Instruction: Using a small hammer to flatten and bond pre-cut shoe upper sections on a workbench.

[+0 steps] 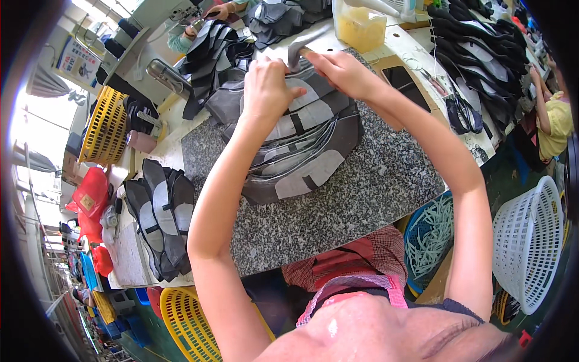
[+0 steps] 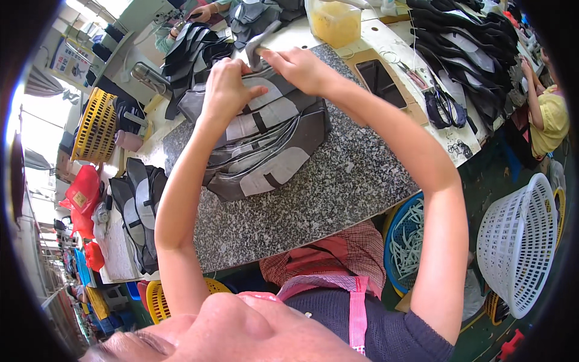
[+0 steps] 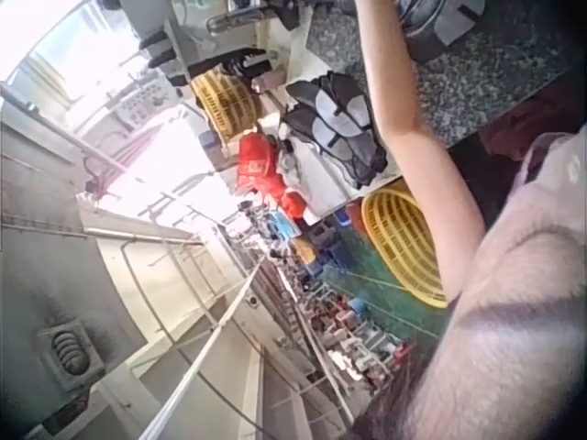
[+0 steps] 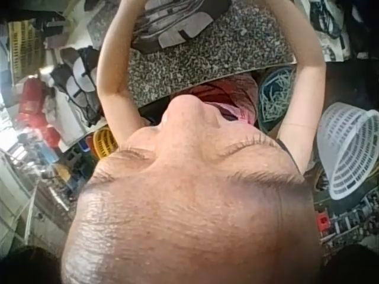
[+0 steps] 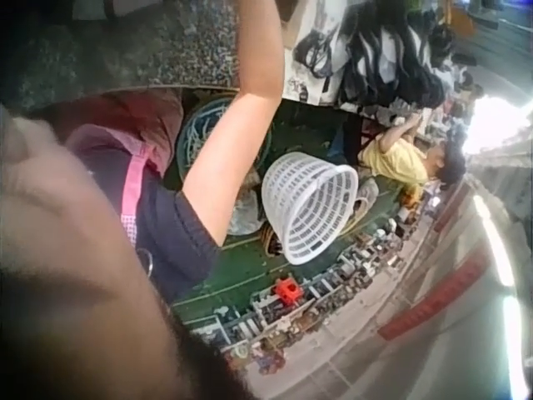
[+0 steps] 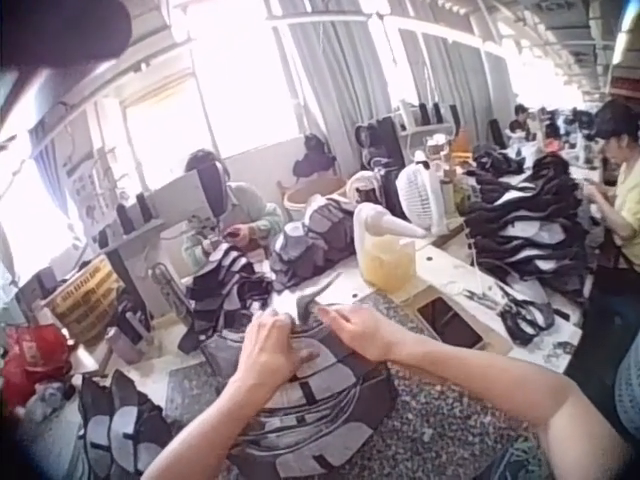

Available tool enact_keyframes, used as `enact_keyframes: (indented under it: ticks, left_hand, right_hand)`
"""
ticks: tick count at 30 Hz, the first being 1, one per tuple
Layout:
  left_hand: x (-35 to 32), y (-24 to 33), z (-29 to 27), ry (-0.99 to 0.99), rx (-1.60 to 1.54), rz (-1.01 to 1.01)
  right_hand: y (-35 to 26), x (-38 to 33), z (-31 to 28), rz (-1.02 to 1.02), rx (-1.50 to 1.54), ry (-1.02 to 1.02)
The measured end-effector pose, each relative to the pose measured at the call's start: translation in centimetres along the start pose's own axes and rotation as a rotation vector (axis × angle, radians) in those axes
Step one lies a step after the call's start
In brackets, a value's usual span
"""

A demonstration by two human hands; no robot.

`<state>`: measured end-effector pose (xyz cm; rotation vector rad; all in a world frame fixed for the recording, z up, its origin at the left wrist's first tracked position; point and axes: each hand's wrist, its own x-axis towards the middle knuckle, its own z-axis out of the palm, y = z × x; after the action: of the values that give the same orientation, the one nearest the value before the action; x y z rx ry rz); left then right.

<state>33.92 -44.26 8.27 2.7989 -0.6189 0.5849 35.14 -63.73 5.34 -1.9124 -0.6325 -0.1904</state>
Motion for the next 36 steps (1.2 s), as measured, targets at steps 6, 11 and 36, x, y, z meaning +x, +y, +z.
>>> enact_keyframes:
  ticks: [6,11,36]
  left_hand:
    - [-1.7,-0.5,-0.4,0.049,-0.091,0.109]
    - [-5.4,3.7,-3.3,0.026,0.339,0.515]
    - [-20.0,8.8,-0.5,-0.601,-0.797,-0.101]
  right_hand:
    - [-2.2,3.4,-1.4,0.439,-0.303,-0.266]
    - [-0.1,2.3,-0.5,0.044,-0.485,-0.383]
    - [-10.8,-22.3,-5.1,0.756,-0.017,-0.487]
